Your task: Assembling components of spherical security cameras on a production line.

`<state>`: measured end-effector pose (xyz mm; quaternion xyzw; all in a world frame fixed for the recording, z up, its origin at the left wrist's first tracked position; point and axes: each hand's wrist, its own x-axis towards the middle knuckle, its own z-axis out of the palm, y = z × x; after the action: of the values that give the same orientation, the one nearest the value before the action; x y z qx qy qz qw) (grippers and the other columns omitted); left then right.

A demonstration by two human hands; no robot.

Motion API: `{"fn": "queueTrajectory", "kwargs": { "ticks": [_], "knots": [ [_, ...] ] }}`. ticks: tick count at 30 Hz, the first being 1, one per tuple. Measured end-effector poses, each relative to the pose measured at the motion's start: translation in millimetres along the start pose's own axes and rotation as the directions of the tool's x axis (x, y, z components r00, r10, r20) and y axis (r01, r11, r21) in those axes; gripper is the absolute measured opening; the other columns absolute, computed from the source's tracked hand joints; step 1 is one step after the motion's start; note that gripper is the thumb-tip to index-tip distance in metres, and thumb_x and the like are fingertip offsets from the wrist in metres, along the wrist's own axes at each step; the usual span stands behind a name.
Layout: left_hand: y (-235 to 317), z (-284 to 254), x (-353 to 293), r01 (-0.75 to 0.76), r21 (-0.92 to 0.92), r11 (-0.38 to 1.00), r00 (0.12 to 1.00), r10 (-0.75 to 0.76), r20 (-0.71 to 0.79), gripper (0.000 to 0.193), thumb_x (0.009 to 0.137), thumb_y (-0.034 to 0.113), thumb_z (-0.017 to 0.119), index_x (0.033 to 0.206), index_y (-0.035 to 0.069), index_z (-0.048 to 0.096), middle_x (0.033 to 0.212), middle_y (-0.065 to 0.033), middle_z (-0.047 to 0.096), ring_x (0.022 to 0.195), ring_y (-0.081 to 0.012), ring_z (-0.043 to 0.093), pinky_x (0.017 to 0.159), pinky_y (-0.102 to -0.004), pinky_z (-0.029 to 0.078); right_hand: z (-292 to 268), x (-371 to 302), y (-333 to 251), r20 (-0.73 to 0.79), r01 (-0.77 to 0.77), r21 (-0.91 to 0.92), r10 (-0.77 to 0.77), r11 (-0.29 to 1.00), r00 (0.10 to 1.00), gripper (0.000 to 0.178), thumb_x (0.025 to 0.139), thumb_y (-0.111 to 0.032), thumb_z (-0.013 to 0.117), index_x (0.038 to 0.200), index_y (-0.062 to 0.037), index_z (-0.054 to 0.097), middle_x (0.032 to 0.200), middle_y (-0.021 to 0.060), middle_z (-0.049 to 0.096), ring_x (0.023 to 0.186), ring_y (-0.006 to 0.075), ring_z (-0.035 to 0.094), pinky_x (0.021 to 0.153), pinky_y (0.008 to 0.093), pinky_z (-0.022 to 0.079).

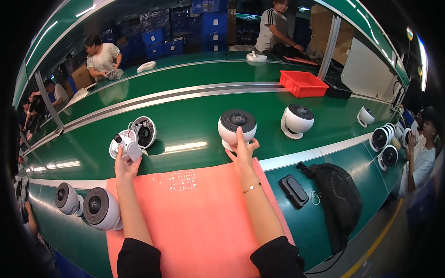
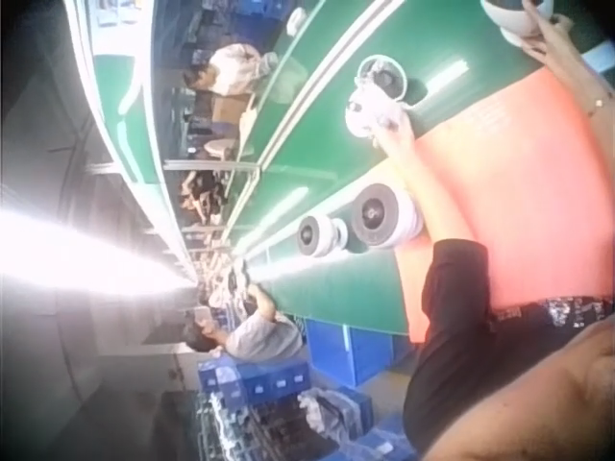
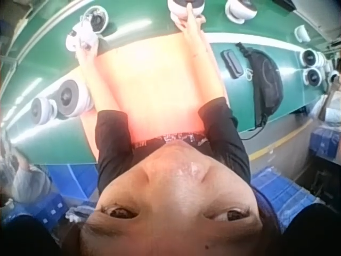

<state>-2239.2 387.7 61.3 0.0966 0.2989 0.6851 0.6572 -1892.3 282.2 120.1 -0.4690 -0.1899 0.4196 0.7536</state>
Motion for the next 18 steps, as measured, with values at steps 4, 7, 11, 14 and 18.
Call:
{"fn": "queueTrajectory", "kwargs": {
  "ticks": [4, 7, 11, 14, 18],
  "knots": [
    [-5, 13, -20, -0.049, 0.194, 0.980, 0.995, 0.064, -0.076, 0.063, 0.078, 0.048, 0.063, 0.122, 0.013, 0.034, 0.122, -0.0201, 0.043, 0.109, -0.0371, 0.046, 0.089, -0.0500, 0.038, -5, -1, 3, -0.040, -0.054, 0.049, 0.056, 0.997, 0.998, 0.086, 0.077, -0.043, 0.066, 0.125, -0.0070, 0.005, 0.122, 0.0179, 0.031, 0.095, 0.0269, 0.052, 0.079, 0.0448, 0.047],
    [1, 17, -32, 0.045, 0.331, 0.943, 0.998, -0.027, -0.058, 0.069, 0.081, 0.057, 0.051, 0.124, 0.005, 0.037, 0.130, -0.0209, 0.038, 0.107, -0.0362, 0.049, 0.088, -0.0457, 0.036, -1, -3, 7, -0.074, -0.051, 0.063, 0.056, 0.997, 0.996, 0.082, 0.077, -0.039, 0.066, 0.125, -0.0073, 0.008, 0.119, 0.0163, 0.033, 0.085, 0.0235, 0.053, 0.070, 0.0413, 0.047],
    [-4, 29, -46, -0.069, 0.582, 0.810, 0.969, 0.193, -0.154, 0.058, 0.083, 0.051, 0.052, 0.120, 0.008, 0.038, 0.116, -0.0186, 0.052, 0.082, -0.0275, 0.063, 0.059, -0.0293, 0.045, -1, -2, 15, -0.102, -0.083, 0.065, 0.089, 0.994, 0.991, 0.075, 0.078, -0.035, 0.065, 0.123, -0.0077, 0.012, 0.119, 0.0141, 0.026, 0.080, 0.0221, 0.054, 0.066, 0.0394, 0.046],
    [-1, 11, -25, -0.204, 0.712, 0.672, 0.948, 0.317, -0.028, 0.056, 0.084, 0.047, 0.053, 0.121, 0.009, 0.039, 0.100, -0.0176, 0.060, 0.069, -0.0227, 0.065, 0.040, -0.0193, 0.035, 2, -5, 23, -0.082, -0.084, 0.029, 0.086, 0.996, 0.993, 0.070, 0.079, -0.032, 0.065, 0.122, -0.0078, 0.016, 0.120, 0.0128, 0.021, 0.079, 0.0214, 0.054, 0.065, 0.0389, 0.044],
    [-5, -5, -5, -0.326, 0.775, 0.542, 0.882, 0.468, 0.044, 0.053, 0.085, 0.043, 0.053, 0.124, 0.009, 0.044, 0.085, -0.0185, 0.063, 0.059, -0.0232, 0.064, 0.036, -0.0203, 0.033, 17, -20, 24, -0.011, -0.114, -0.041, 0.114, 0.993, 0.993, 0.051, 0.081, -0.028, 0.063, 0.109, -0.0141, 0.022, 0.115, 0.0112, 0.033, 0.086, 0.0223, 0.051, 0.069, 0.0380, 0.041]
  ]
}}
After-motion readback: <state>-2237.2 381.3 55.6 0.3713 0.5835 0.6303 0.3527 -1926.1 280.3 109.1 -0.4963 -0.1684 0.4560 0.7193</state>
